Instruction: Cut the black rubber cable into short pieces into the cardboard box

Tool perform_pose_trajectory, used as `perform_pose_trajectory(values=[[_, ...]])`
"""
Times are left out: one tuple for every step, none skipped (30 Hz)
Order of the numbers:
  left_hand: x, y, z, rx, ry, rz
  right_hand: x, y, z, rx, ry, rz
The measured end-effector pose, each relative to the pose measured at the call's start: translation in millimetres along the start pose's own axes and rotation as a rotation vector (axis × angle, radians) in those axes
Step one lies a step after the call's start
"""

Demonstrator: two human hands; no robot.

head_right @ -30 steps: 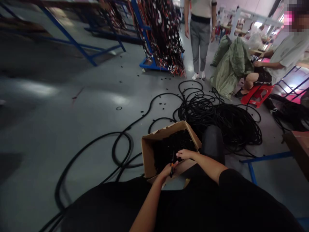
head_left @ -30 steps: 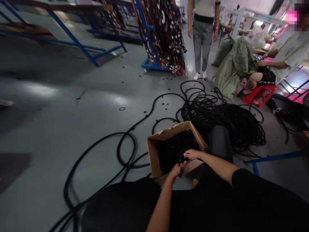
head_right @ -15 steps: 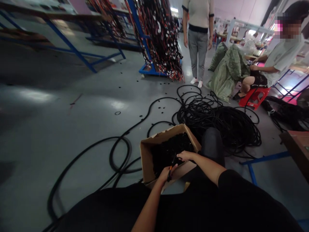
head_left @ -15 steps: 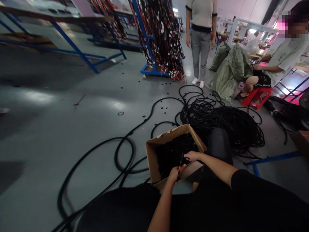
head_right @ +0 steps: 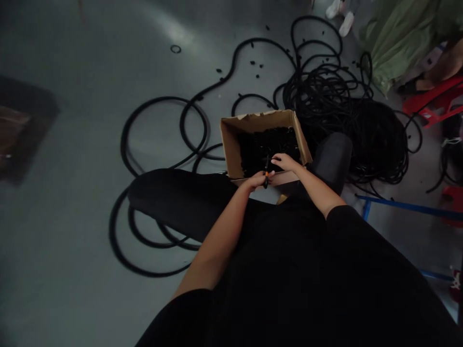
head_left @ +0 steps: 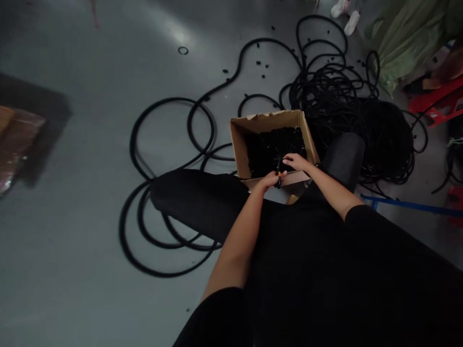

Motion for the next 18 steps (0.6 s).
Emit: perform_pose_trajectory(values=[[0.6, 0.4, -0.7, 0.024, 0.013, -0.008, -0.6, 2.5, 0.8, 0.014, 0.019, 0.002], [1.1, 1.1, -1.4, 0.046, 0.027, -0.019, -1.4, 4.9, 1.2, 0.026, 0.037, 0.002], [1.4, 2.0, -2.1, 0.061, 0.038, -0.032, -2.3, 7.0, 1.5, 0.036, 0.049, 0.001], [1.4, 2.8, -2.4, 0.063, 0.044, -0.044, -3.1, 8.8, 1.6, 0.045, 0.055, -0.003], [1.3, 3.3, -2.5, 0.061, 0.051, -0.050, -3.6, 10.1, 1.6, 0.052, 0.056, -0.010], [1.0, 3.2, -2.3, 0.057, 0.060, -0.049, -3.6, 11.0, 1.6, 0.058, 0.057, -0.017], [0.8, 2.7, -1.9, 0.048, 0.073, -0.042, -3.1, 11.3, 1.6, 0.063, 0.057, -0.022], [0.6, 1.7, -1.2, 0.036, 0.090, -0.033, -2.3, 11.3, 1.5, 0.065, 0.059, -0.025], [0.5, 0.4, -0.3, 0.020, 0.107, -0.022, -1.2, 11.0, 1.4, 0.063, 0.063, -0.024], [0.5, -1.0, 0.7, 0.004, 0.124, -0.008, -0.1, 10.4, 1.2, 0.058, 0.068, -0.021], [0.7, -2.4, 1.7, -0.006, 0.138, 0.008, 0.8, 9.8, 1.0, 0.051, 0.071, -0.017], [0.9, -3.6, 2.6, -0.011, 0.143, 0.023, 1.4, 9.1, 0.6, 0.044, 0.075, -0.012], [1.2, -4.4, 3.1, -0.009, 0.143, 0.038, 1.6, 8.4, 0.2, 0.037, 0.078, -0.007], [1.5, -4.6, 3.2, -0.006, 0.143, 0.049, 1.6, 7.7, -0.2, 0.032, 0.081, -0.002], [1.8, -4.1, 2.9, -0.004, 0.143, 0.052, 1.4, 7.0, -0.6, 0.030, 0.083, 0.000], [2.1, -2.9, 2.1, -0.001, 0.144, 0.050, 1.1, 6.4, -0.9, 0.028, 0.083, 0.000], [2.2, -1.3, 0.9, 0.002, 0.143, 0.043, 1.0, 5.7, -1.2, 0.026, 0.084, -0.004], [2.2, 0.7, -0.5, 0.006, 0.141, 0.037, 1.1, 4.9, -1.5, 0.025, 0.083, -0.010]])
Point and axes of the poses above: each hand's wrist, its own z-axis towards the middle knuckle, its own x-axis out of the back of the hand, y = z × x, the point moved 2 cm from there along z, towards the middle knuckle, and after that the axes turned 9 degrees about -x, right-handed, at the moved point
